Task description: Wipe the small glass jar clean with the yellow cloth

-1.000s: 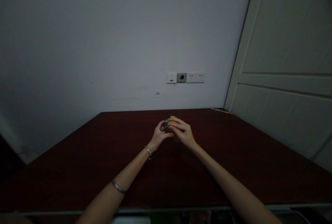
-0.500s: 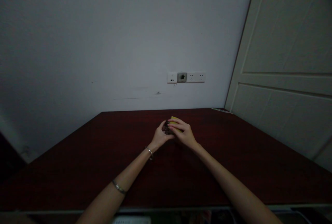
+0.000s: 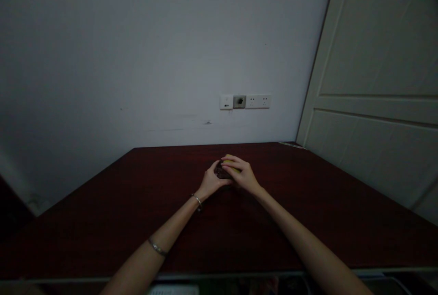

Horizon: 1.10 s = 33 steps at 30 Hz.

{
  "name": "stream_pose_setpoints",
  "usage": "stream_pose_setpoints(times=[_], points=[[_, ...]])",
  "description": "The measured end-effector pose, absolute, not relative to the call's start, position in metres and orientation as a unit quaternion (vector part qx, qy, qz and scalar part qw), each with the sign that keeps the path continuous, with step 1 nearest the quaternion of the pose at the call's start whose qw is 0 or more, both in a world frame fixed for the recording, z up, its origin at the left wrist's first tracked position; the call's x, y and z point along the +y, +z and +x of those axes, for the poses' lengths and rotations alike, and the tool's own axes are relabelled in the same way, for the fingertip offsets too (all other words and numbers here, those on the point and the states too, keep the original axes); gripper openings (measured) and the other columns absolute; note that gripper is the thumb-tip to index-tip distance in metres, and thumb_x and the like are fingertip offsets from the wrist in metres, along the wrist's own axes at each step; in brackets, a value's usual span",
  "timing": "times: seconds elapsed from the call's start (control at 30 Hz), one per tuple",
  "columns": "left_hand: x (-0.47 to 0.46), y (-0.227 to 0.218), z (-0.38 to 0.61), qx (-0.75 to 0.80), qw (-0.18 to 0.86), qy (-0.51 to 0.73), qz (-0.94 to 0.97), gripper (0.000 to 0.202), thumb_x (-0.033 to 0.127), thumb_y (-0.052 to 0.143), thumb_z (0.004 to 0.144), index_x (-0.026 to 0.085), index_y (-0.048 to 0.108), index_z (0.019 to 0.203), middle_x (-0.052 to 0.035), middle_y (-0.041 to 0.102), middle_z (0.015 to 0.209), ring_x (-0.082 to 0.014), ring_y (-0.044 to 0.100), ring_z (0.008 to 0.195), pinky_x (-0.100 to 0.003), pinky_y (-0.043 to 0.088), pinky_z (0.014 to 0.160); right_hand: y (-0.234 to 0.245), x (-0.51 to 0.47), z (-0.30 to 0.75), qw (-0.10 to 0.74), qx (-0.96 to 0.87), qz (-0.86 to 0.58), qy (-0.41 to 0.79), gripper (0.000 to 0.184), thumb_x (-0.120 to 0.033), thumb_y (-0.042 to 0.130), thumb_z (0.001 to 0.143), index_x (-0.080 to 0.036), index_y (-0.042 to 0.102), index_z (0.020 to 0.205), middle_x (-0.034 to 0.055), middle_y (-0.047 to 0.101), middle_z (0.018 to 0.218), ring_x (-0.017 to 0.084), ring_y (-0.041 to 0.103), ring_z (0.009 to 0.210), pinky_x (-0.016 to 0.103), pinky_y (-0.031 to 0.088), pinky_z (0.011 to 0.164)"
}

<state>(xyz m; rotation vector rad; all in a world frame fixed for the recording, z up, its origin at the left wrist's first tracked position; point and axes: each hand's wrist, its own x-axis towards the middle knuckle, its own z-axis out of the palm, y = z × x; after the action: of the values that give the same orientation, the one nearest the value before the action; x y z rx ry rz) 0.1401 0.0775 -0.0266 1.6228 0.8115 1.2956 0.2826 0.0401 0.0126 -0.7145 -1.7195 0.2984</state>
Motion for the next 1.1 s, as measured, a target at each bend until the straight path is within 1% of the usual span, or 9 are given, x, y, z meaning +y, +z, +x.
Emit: stream_pose_setpoints(times=[0.1, 0.17, 0.43, 0.53, 0.67, 0.8, 0.97, 1.03, 1.1], points=[[0.077, -0.024, 0.141, 0.319, 0.470, 0.531, 0.629, 0.079, 0.019, 0.080, 0.046, 0.013, 0.047, 0.117, -0.0083, 0.062, 0.097, -0.0186, 0.060, 0.083, -0.034, 0.048, 0.079, 0.016, 0.034, 0.285, 0.532, -0.798, -0.264, 0.104, 0.018, -0.024, 0.058, 0.080, -0.030, 0.070, 0.093, 0.0029, 0.065, 0.106, 0.021, 0.053, 0.110, 0.043, 0.041, 0.097], [0.075, -0.021, 0.142, 0.307, 0.484, 0.535, 0.621, 0.078, 0.018, 0.080, 0.047, 0.012, 0.046, 0.117, -0.0084, 0.062, 0.098, -0.0176, 0.060, 0.081, -0.034, 0.048, 0.079, 0.018, 0.033, 0.286, 0.520, -0.811, -0.248, 0.100, 0.019, -0.024, 0.058, 0.080, -0.030, 0.070, 0.094, 0.0026, 0.066, 0.105, 0.021, 0.052, 0.111, 0.044, 0.039, 0.099], [0.064, -0.012, 0.144, 0.303, 0.494, 0.500, 0.643, 0.072, 0.022, 0.082, 0.047, 0.011, 0.051, 0.112, -0.0107, 0.063, 0.100, -0.0203, 0.061, 0.087, -0.037, 0.047, 0.084, 0.020, 0.048, 0.295, 0.630, -0.680, -0.299, 0.226, 0.016, -0.033, 0.061, 0.077, -0.024, 0.072, 0.085, 0.0061, 0.069, 0.096, 0.021, 0.062, 0.094, 0.037, 0.048, 0.087], [0.063, -0.010, 0.146, 0.295, 0.513, 0.503, 0.629, 0.067, 0.021, 0.081, 0.048, 0.011, 0.054, 0.108, -0.0108, 0.064, 0.100, -0.0192, 0.061, 0.086, -0.036, 0.047, 0.084, 0.020, 0.047, 0.295, 0.636, -0.673, -0.294, 0.236, 0.018, -0.034, 0.061, 0.076, -0.023, 0.072, 0.084, 0.0066, 0.068, 0.097, 0.021, 0.061, 0.095, 0.038, 0.047, 0.087], [0.068, -0.013, 0.146, 0.303, 0.517, 0.527, 0.602, 0.062, 0.022, 0.079, 0.053, 0.010, 0.054, 0.108, -0.0105, 0.065, 0.095, -0.0170, 0.062, 0.081, -0.031, 0.048, 0.078, 0.020, 0.036, 0.288, 0.605, -0.733, -0.265, 0.163, 0.017, -0.029, 0.059, 0.079, -0.027, 0.071, 0.090, 0.0049, 0.066, 0.105, 0.022, 0.057, 0.104, 0.042, 0.043, 0.093], [0.075, -0.016, 0.142, 0.318, 0.497, 0.539, 0.601, 0.061, 0.021, 0.078, 0.052, 0.010, 0.054, 0.107, -0.0079, 0.066, 0.091, -0.0153, 0.062, 0.078, -0.025, 0.048, 0.072, 0.018, 0.031, 0.281, 0.571, -0.775, -0.246, 0.111, 0.018, -0.024, 0.058, 0.080, -0.030, 0.071, 0.091, 0.0027, 0.066, 0.105, 0.022, 0.054, 0.108, 0.045, 0.039, 0.098], [0.073, -0.015, 0.142, 0.351, 0.469, 0.518, 0.624, 0.072, 0.024, 0.082, 0.047, 0.010, 0.053, 0.111, -0.0090, 0.065, 0.094, -0.0165, 0.061, 0.080, -0.028, 0.048, 0.074, 0.016, 0.041, 0.284, 0.636, -0.688, -0.297, 0.183, 0.015, -0.029, 0.060, 0.078, -0.026, 0.072, 0.087, 0.0055, 0.066, 0.102, 0.021, 0.058, 0.101, 0.040, 0.045, 0.092], [0.070, -0.014, 0.143, 0.351, 0.483, 0.512, 0.618, 0.077, 0.023, 0.083, 0.045, 0.009, 0.051, 0.114, -0.0111, 0.065, 0.096, -0.0171, 0.061, 0.081, -0.029, 0.048, 0.076, 0.015, 0.045, 0.286, 0.656, -0.653, -0.309, 0.221, 0.015, -0.031, 0.061, 0.076, -0.024, 0.072, 0.085, 0.0065, 0.067, 0.100, 0.022, 0.060, 0.098, 0.039, 0.046, 0.090], [0.068, -0.014, 0.144, 0.341, 0.505, 0.504, 0.612, 0.074, 0.024, 0.082, 0.047, 0.009, 0.051, 0.113, -0.0116, 0.065, 0.094, -0.0170, 0.061, 0.079, -0.030, 0.048, 0.075, 0.015, 0.046, 0.287, 0.659, -0.642, -0.310, 0.240, 0.016, -0.031, 0.062, 0.076, -0.024, 0.072, 0.085, 0.0068, 0.067, 0.100, 0.022, 0.060, 0.097, 0.039, 0.046, 0.090]])
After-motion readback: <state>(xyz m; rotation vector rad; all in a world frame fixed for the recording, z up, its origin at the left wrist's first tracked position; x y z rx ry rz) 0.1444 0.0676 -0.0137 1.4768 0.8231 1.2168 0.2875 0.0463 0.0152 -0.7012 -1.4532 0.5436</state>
